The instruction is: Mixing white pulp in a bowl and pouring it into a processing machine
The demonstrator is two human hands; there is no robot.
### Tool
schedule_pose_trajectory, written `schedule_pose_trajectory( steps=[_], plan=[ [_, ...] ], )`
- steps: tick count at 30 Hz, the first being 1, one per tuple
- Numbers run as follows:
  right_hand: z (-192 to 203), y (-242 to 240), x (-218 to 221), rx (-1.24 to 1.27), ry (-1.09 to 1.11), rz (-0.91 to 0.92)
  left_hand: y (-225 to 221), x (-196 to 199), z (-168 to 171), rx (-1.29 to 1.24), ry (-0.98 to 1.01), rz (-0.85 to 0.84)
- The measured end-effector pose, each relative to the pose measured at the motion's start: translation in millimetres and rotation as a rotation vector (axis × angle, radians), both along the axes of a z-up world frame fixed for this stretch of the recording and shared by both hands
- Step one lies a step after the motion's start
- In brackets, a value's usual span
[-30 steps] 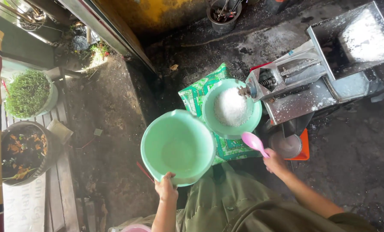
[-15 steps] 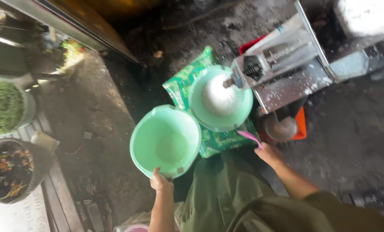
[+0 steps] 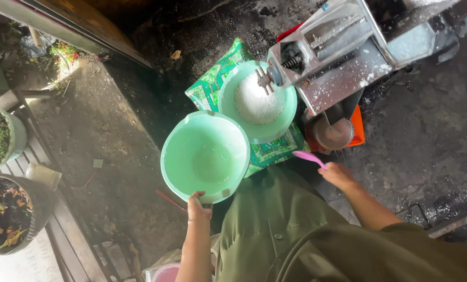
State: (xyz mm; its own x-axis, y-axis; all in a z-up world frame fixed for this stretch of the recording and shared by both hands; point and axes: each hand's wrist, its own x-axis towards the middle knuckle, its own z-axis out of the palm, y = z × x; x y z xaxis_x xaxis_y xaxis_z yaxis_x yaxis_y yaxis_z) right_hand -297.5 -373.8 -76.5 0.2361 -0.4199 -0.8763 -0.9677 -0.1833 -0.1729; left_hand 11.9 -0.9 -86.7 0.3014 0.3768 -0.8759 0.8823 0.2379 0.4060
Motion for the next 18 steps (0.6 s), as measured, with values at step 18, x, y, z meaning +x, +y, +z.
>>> schedule_pose_trajectory(
  steps=[18],
  plan=[
    [9.1,276.8,-202.9,-0.006,0.124,-0.641,115.7,40.3,37.0,-0.100,-0.043,-0.295]
  ],
)
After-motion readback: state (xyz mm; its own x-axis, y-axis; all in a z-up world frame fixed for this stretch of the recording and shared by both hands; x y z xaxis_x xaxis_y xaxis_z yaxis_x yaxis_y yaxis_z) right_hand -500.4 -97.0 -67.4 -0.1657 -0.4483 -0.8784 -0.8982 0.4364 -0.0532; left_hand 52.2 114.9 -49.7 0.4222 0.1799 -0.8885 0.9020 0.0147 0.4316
